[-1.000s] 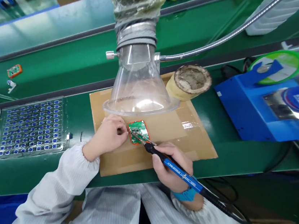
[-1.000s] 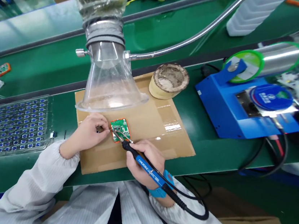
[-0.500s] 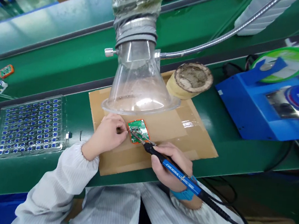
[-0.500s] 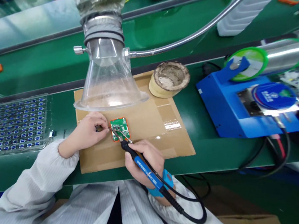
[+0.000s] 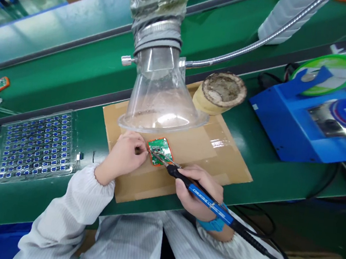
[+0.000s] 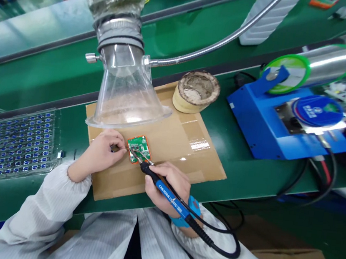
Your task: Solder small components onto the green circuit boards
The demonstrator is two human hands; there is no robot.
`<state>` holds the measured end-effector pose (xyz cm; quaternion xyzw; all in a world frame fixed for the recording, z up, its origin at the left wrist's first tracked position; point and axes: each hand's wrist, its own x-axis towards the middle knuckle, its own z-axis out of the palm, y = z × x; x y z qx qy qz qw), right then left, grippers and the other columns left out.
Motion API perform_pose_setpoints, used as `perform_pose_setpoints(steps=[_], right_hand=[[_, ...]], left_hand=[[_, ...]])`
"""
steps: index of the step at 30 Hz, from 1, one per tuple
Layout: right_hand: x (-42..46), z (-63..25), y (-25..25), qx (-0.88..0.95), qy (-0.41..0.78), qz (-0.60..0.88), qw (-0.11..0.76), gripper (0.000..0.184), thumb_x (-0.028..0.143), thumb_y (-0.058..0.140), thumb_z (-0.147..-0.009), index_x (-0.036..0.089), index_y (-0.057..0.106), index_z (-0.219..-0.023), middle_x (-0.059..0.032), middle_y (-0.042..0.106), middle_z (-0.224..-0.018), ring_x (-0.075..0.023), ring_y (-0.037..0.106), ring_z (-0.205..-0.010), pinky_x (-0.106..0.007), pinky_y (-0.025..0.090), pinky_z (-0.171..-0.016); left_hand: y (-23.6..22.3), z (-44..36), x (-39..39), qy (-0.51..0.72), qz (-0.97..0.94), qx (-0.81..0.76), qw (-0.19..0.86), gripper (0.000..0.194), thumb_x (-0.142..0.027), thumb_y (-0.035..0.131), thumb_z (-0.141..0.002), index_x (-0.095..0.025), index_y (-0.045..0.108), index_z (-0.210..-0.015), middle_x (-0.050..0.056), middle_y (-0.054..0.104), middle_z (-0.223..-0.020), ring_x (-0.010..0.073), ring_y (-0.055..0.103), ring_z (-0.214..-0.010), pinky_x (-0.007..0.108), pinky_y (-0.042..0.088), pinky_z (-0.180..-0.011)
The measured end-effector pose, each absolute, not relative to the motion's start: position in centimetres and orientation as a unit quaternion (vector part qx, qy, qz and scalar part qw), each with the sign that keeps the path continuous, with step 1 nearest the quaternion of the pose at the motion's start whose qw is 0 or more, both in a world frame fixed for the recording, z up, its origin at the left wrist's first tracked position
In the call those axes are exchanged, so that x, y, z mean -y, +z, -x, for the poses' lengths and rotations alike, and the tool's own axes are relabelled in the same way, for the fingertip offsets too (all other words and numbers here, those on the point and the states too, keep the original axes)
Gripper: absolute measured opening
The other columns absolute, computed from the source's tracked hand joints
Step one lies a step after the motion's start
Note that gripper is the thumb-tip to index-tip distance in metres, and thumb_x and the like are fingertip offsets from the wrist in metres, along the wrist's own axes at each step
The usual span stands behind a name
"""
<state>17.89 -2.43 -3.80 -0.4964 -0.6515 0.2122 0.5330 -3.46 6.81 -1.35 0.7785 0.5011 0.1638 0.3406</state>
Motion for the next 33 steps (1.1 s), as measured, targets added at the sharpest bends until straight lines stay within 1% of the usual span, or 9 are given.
perform_pose_setpoints(steps=[4,9,11,16,21,24,27,33], right_hand=[[2.5,-18.0,-3.7,0.650,0.207,0.508,0.526,0.016,0.018,0.068,-0.083,0.026,0.067,-0.097,-0.0019,0.074,-0.077,-0.0207,0.073,-0.067,-0.033,0.059,-0.061],[2.9,-19.0,-4.9,0.577,0.220,0.555,0.557,0.009,0.027,0.069,-0.087,0.025,0.070,-0.096,-0.0045,0.075,-0.084,-0.0223,0.074,-0.074,-0.034,0.061,-0.065],[2.8,-19.5,-5.5,0.537,0.234,0.575,0.571,0.008,0.029,0.069,-0.089,0.024,0.071,-0.095,-0.0051,0.075,-0.085,-0.0220,0.073,-0.073,-0.034,0.061,-0.064],[2.5,-19.7,-6.3,0.483,0.284,0.577,0.594,0.007,0.028,0.070,-0.090,0.023,0.071,-0.094,-0.0038,0.074,-0.085,-0.0197,0.073,-0.067,-0.032,0.060,-0.060],[2.4,-19.6,-6.6,0.473,0.291,0.572,0.604,0.007,0.029,0.070,-0.090,0.023,0.071,-0.095,-0.0036,0.072,-0.085,-0.0193,0.073,-0.066,-0.032,0.060,-0.059],[2.5,-19.8,-6.5,0.486,0.283,0.566,0.603,0.006,0.026,0.069,-0.090,0.023,0.071,-0.095,-0.0037,0.072,-0.086,-0.0194,0.073,-0.069,-0.031,0.059,-0.061],[2.5,-19.8,-5.9,0.534,0.255,0.549,0.591,0.008,0.025,0.070,-0.088,0.024,0.070,-0.096,-0.0037,0.073,-0.086,-0.0200,0.072,-0.072,-0.032,0.059,-0.064],[1.9,-19.0,-3.9,0.628,0.203,0.502,0.558,0.011,0.018,0.070,-0.083,0.024,0.067,-0.092,-0.0013,0.073,-0.077,-0.0183,0.072,-0.066,-0.029,0.058,-0.060]], left_hand=[[-1.4,3.5,-6.8,0.164,-0.778,-0.502,0.341,0.022,-0.010,0.066,-0.079,-0.018,0.059,-0.059,0.003,0.070,-0.083,0.0213,0.060,-0.090,0.041,0.046,-0.092],[-1.5,3.6,-6.8,0.169,-0.778,-0.499,0.342,0.023,-0.009,0.065,-0.079,-0.018,0.058,-0.059,0.003,0.071,-0.085,0.0208,0.060,-0.089,0.041,0.046,-0.092],[-1.5,3.6,-6.8,0.168,-0.777,-0.499,0.344,0.022,-0.009,0.064,-0.078,-0.018,0.059,-0.059,0.003,0.071,-0.085,0.0204,0.060,-0.089,0.041,0.046,-0.092],[-1.1,3.3,-6.7,0.144,-0.779,-0.507,0.340,0.021,-0.008,0.064,-0.080,-0.017,0.060,-0.061,0.003,0.069,-0.086,0.0205,0.059,-0.092,0.042,0.045,-0.095],[-0.2,3.3,-6.4,0.100,-0.804,-0.489,0.323,0.011,-0.011,0.068,-0.080,-0.017,0.064,-0.071,0.007,0.064,-0.097,0.0229,0.056,-0.098,0.040,0.047,-0.092],[-0.1,3.5,-6.4,0.103,-0.807,-0.481,0.328,0.012,-0.009,0.065,-0.081,-0.017,0.064,-0.072,0.006,0.062,-0.098,0.0215,0.056,-0.098,0.038,0.047,-0.091],[-0.4,3.5,-6.5,0.117,-0.800,-0.485,0.332,0.013,-0.011,0.065,-0.082,-0.017,0.064,-0.071,0.006,0.063,-0.097,0.0215,0.056,-0.097,0.039,0.047,-0.092],[-1.1,3.3,-6.4,0.137,-0.790,-0.502,0.323,0.015,-0.009,0.063,-0.082,-0.017,0.064,-0.070,0.006,0.063,-0.092,0.0215,0.056,-0.095,0.039,0.046,-0.090]])
